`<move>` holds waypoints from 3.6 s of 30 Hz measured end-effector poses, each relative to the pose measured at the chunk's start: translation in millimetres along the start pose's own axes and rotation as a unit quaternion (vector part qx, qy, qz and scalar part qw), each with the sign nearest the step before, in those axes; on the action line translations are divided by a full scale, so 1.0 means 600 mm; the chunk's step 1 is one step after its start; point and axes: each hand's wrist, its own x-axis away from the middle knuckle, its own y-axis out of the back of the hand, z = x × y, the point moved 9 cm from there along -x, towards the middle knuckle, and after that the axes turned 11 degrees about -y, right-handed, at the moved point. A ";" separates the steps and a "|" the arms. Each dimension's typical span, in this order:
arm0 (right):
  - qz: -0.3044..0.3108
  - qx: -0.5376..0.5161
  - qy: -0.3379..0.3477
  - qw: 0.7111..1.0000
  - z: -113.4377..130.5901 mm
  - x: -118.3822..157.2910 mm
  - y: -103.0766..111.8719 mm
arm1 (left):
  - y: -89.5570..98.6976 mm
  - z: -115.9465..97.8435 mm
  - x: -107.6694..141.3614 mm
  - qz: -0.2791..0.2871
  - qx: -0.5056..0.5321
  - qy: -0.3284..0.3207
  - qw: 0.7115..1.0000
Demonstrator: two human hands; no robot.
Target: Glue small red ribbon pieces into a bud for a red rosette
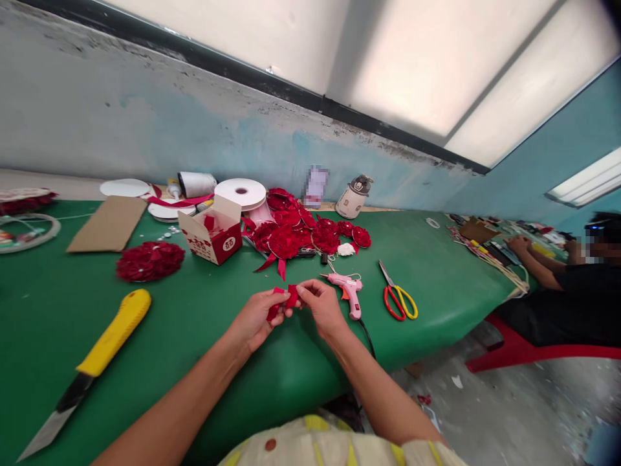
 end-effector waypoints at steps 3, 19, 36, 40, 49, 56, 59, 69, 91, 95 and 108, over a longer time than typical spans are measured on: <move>0.002 -0.002 0.002 1.000 -0.002 -0.001 -0.002 | -0.003 -0.002 0.000 0.010 -0.012 -0.004 1.000; 0.010 -0.142 -0.092 0.986 -0.029 -0.010 0.006 | 0.018 -0.001 0.000 -0.039 -0.119 0.002 0.992; 0.082 -0.154 -0.085 0.981 -0.018 0.018 -0.015 | 0.004 -0.006 0.004 0.001 -0.063 -0.004 0.998; 0.065 -0.139 -0.075 0.985 -0.020 0.018 -0.010 | 0.002 -0.008 0.007 0.003 -0.073 -0.005 0.997; 0.073 -0.162 -0.090 0.980 -0.026 0.017 -0.017 | -0.003 -0.014 0.008 -0.002 -0.110 -0.019 0.994; 0.042 -0.073 -0.024 0.996 -0.004 0.022 -0.004 | -0.001 -0.038 0.011 -0.038 -0.150 -0.076 0.985; 0.019 0.020 0.060 0.998 0.023 0.032 0.002 | -0.006 -0.049 0.012 -0.028 -0.165 -0.113 0.979; -0.062 0.264 0.394 0.878 0.124 0.123 -0.015 | 0.000 -0.035 0.011 -0.022 -0.034 -0.071 0.997; -0.049 0.224 0.329 0.916 0.102 0.098 -0.009 | -0.021 -0.038 0.019 0.041 -0.022 -0.086 0.995; -0.053 0.153 0.236 0.958 0.077 0.068 0.012 | -0.012 -0.035 0.016 0.021 -0.049 -0.089 0.995; -0.023 0.027 0.019 0.999 0.024 0.035 0.008 | -0.018 -0.039 0.018 -0.002 -0.159 -0.089 0.983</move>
